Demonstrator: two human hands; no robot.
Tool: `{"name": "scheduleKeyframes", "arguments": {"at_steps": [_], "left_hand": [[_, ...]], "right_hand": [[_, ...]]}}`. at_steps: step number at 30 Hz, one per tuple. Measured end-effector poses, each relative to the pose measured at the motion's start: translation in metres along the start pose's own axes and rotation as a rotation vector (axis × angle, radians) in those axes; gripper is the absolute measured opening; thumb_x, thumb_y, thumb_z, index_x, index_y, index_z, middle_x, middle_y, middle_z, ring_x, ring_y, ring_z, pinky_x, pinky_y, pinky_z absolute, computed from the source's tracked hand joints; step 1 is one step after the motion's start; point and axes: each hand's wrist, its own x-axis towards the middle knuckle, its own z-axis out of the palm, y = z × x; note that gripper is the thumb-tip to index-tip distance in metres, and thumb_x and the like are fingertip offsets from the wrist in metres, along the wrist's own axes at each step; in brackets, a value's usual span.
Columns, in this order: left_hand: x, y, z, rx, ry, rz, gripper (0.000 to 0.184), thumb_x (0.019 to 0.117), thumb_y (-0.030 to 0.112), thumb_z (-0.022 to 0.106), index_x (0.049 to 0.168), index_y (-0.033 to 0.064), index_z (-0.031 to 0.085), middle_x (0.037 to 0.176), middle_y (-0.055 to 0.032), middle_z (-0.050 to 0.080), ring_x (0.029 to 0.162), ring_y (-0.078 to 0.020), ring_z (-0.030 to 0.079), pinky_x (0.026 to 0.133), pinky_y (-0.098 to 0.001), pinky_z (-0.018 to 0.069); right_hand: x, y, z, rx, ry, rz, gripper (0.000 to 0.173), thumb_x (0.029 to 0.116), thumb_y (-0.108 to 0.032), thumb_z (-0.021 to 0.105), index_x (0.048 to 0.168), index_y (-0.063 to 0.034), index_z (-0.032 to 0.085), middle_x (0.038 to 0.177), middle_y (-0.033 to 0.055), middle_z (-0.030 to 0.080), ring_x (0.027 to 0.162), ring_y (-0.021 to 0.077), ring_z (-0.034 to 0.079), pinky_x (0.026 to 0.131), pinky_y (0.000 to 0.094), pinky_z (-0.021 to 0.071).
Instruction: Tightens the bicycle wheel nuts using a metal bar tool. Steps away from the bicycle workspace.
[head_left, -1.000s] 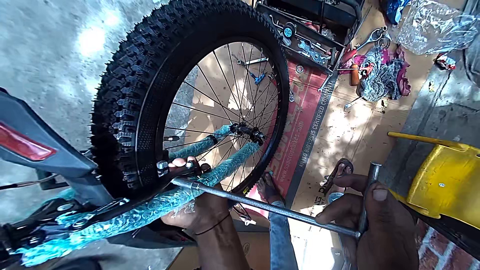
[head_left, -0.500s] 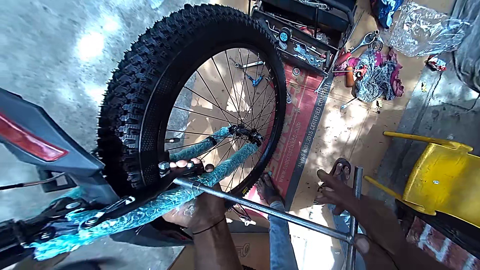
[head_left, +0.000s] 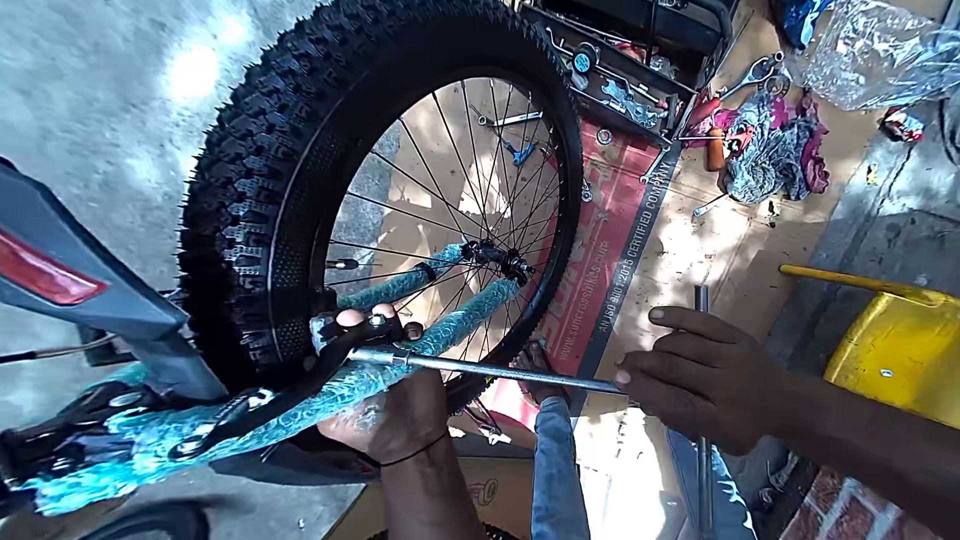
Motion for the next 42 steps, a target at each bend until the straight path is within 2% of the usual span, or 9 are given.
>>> {"name": "scheduleKeyframes", "arguments": {"at_steps": [3, 6, 10, 15, 21, 28, 32, 37, 42], "left_hand": [[0.005, 0.001, -0.001, 0.048, -0.108, -0.04, 0.07, 0.1029, 0.053, 0.002, 0.126, 0.013, 0.055, 0.123, -0.0081, 0.06, 0.102, -0.0231, 0.064, 0.08, -0.0403, 0.058], [0.008, -0.004, 0.007, -0.023, -0.084, -0.012, 0.067, 0.104, 0.049, 0.005, 0.12, 0.0105, 0.057, 0.119, -0.0088, 0.062, 0.107, -0.0259, 0.064, 0.084, -0.0448, 0.0583], [0.011, -0.013, 0.017, -0.029, -0.049, 0.098, 0.064, 0.1053, 0.045, 0.008, 0.115, 0.0047, 0.057, 0.112, -0.0119, 0.063, 0.102, -0.0276, 0.065, 0.077, -0.0434, 0.0587], [0.01, -0.017, 0.012, -0.011, -0.026, 0.167, 0.061, 0.1062, 0.043, 0.013, 0.113, 0.0021, 0.058, 0.107, -0.0132, 0.066, 0.091, -0.026, 0.068, 0.067, -0.0391, 0.0597], [0.01, -0.016, -0.002, 0.022, -0.099, 0.19, 0.055, 0.1068, 0.044, 0.021, 0.12, 0.0042, 0.057, 0.118, -0.0121, 0.064, 0.099, -0.0255, 0.068, 0.072, -0.0372, 0.0601], [0.01, -0.02, 0.003, 0.012, -0.034, 0.185, 0.059, 0.1064, 0.047, 0.019, 0.114, 0.0035, 0.059, 0.107, -0.0131, 0.065, 0.086, -0.0251, 0.068, 0.064, -0.0357, 0.0588], [0.009, -0.023, 0.012, 0.002, -0.034, 0.21, 0.068, 0.1072, 0.047, 0.011, 0.114, 0.0011, 0.06, 0.109, -0.0141, 0.067, 0.088, -0.0265, 0.069, 0.064, -0.0361, 0.0593], [0.008, -0.021, 0.005, -0.077, 0.017, 0.165, 0.062, 0.105, 0.05, 0.02, 0.113, 0.002, 0.06, 0.106, -0.0131, 0.066, 0.085, -0.0254, 0.068, 0.063, -0.037, 0.0578], [0.005, -0.017, 0.005, 0.009, 0.036, 0.119, 0.061, 0.1058, 0.051, 0.018, 0.114, 0.0085, 0.061, 0.106, -0.0074, 0.066, 0.097, -0.0233, 0.067, 0.083, -0.0437, 0.0583]], "right_hand": [[0.001, -0.006, 0.004, -0.027, -0.088, 0.058, 0.034, 0.1012, -0.04, 0.058, 0.114, -0.0116, 0.071, 0.073, -0.0007, 0.06, 0.07, 0.0165, 0.056, 0.081, 0.0368, 0.0476], [0.016, 0.001, -0.011, -0.045, -0.107, 0.003, 0.044, 0.1001, -0.055, 0.054, 0.088, -0.0133, 0.065, 0.063, -0.0015, 0.056, 0.059, 0.0157, 0.054, 0.064, 0.0342, 0.0457], [0.023, 0.023, -0.019, -0.005, -0.171, -0.11, 0.028, 0.1007, -0.036, 0.054, 0.084, -0.0139, 0.06, 0.057, -0.003, 0.05, 0.053, 0.0148, 0.051, 0.053, 0.0329, 0.04], [0.021, 0.022, -0.017, 0.122, -0.226, -0.079, 0.02, 0.0979, -0.026, 0.054, 0.082, -0.0148, 0.056, 0.055, -0.0043, 0.042, 0.048, 0.013, 0.044, 0.048, 0.0316, 0.0358], [0.014, 0.027, -0.01, 0.358, -0.249, 0.014, 0.023, 0.0968, -0.031, 0.055, 0.078, -0.0183, 0.056, 0.054, -0.0086, 0.038, 0.05, 0.0062, 0.039, 0.051, 0.0265, 0.0305], [-0.01, 0.018, 0.016, 0.804, -0.239, 0.202, 0.032, 0.1029, -0.04, 0.048, 0.087, -0.0143, 0.059, 0.06, -0.0015, 0.046, 0.054, 0.0112, 0.046, 0.053, 0.031, 0.037], [-0.009, 0.005, 0.019, 1.032, -0.163, 0.296, 0.027, 0.1009, -0.032, 0.049, 0.092, -0.0093, 0.059, 0.064, 0.0021, 0.05, 0.055, 0.0103, 0.046, 0.052, 0.0265, 0.0361], [-0.004, 0.006, 0.014, 1.221, -0.173, 0.348, 0.018, 0.0955, -0.021, 0.053, 0.094, -0.0046, 0.059, 0.069, 0.003, 0.053, 0.059, 0.0073, 0.048, 0.054, 0.0224, 0.0377], [-0.009, 0.008, 0.018, 1.097, -0.221, 0.376, 0.019, 0.097, -0.021, 0.053, 0.096, -0.0048, 0.062, 0.071, 0.0039, 0.056, 0.062, 0.0107, 0.054, 0.056, 0.0275, 0.0439]]}}
